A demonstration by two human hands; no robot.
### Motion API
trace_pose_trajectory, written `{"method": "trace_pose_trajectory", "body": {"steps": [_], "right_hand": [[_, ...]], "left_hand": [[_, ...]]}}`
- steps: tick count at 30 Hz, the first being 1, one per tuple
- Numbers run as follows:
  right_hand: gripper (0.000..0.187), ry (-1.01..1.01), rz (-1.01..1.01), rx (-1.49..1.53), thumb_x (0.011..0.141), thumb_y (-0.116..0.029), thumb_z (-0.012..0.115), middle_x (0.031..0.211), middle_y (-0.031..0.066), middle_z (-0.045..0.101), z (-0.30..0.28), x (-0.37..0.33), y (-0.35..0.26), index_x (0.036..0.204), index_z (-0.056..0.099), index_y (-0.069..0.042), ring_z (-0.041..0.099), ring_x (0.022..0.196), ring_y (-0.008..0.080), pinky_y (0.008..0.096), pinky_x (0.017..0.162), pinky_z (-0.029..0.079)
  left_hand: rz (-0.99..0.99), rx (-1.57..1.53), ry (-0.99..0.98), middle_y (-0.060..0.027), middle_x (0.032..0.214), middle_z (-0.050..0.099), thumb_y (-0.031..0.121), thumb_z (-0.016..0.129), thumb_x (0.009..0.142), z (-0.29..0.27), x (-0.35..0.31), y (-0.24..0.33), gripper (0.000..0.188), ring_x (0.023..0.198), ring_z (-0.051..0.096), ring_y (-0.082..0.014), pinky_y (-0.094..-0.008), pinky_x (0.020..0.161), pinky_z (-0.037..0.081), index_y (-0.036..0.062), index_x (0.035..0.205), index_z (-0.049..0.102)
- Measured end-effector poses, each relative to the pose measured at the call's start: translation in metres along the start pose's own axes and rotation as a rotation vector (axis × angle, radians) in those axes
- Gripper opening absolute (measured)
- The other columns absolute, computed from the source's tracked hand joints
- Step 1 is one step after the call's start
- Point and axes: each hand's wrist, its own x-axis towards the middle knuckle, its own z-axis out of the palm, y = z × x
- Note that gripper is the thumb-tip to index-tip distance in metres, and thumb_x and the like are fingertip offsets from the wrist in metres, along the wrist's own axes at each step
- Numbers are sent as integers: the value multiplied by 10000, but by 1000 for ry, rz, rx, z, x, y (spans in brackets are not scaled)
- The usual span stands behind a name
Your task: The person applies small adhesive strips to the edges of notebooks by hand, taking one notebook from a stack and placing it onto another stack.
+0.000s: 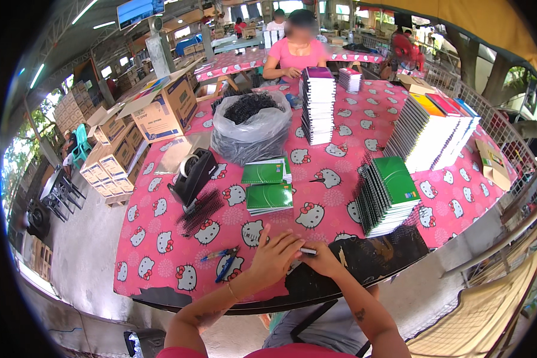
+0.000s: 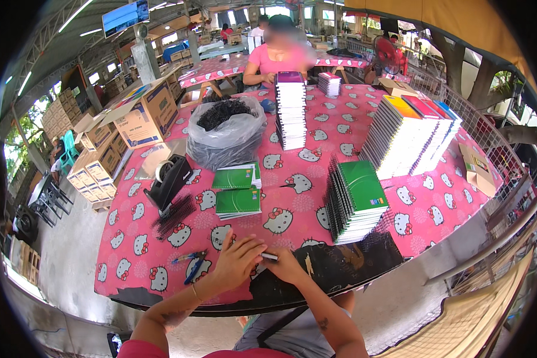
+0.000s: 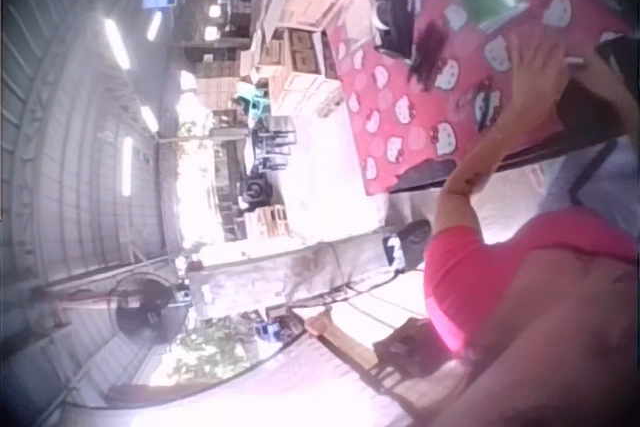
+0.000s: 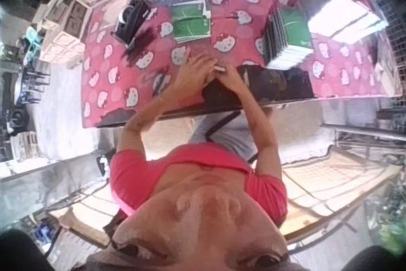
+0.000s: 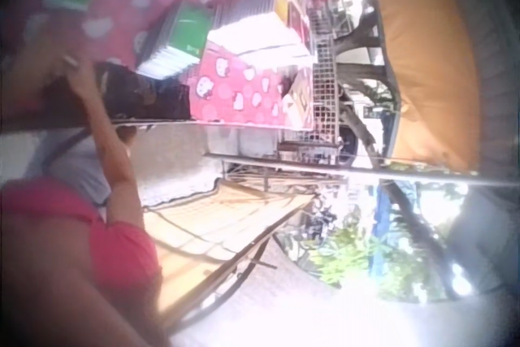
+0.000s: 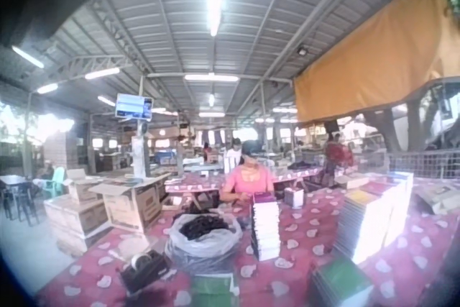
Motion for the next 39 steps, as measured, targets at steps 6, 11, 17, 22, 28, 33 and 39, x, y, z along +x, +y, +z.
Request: {"method": "trace_pose_trajectory", "body": {"steps": [6,11,17,22,28,33,39], "right_hand": [[254,60,7,-36,877,-59,692,896,150,719,-1,0,-3,1125,678,-5,680,823,164,355,752,519],[300,154,34,89,863,-38,672,925,173,722,6,3,-2,1161,665,-7,694,834,205,361,758,523],[338,101,33,9,837,-6,667,1018,199,721,-3,6,0,1174,654,12,714,934,284,376,821,533],[342,120,-9,-37,821,-9,698,1025,205,720,6,6,-1,1160,658,8,714,990,322,400,833,530],[285,-20,75,-24,845,-80,730,986,180,723,-4,7,-4,1113,667,-5,710,917,310,389,802,522],[267,11,-5,-55,832,-118,743,976,189,720,0,10,-5,1074,682,-24,698,920,367,402,791,522],[272,-32,53,-15,816,-142,748,947,207,710,-6,13,-6,1054,682,-27,686,925,391,417,767,528]], "left_hand": [[-10,-36,-24,-202,1554,377,460,518,990,-11,17,7,599,1471,317,-380,-650,1166,179,15,1391,509],[-14,-67,120,-232,1579,327,497,512,983,21,-18,36,748,1481,274,-422,-640,1168,179,-43,1484,380],[34,-25,97,-231,1606,276,492,524,980,18,-2,26,801,1502,244,-406,-630,1178,155,-44,1531,301],[23,-90,201,-142,1339,589,322,612,962,2,12,14,469,1294,533,-305,-598,1187,181,46,1338,566],[118,-138,328,-21,973,694,191,703,896,-9,30,11,156,927,672,-213,-524,1176,271,110,1028,682],[131,-98,260,-30,971,688,199,714,886,-5,25,-1,161,911,665,-223,-505,1157,314,105,1013,686],[132,-78,337,-57,938,670,182,714,883,-6,29,8,179,895,650,-249,-510,1137,335,84,1027,673]]}}
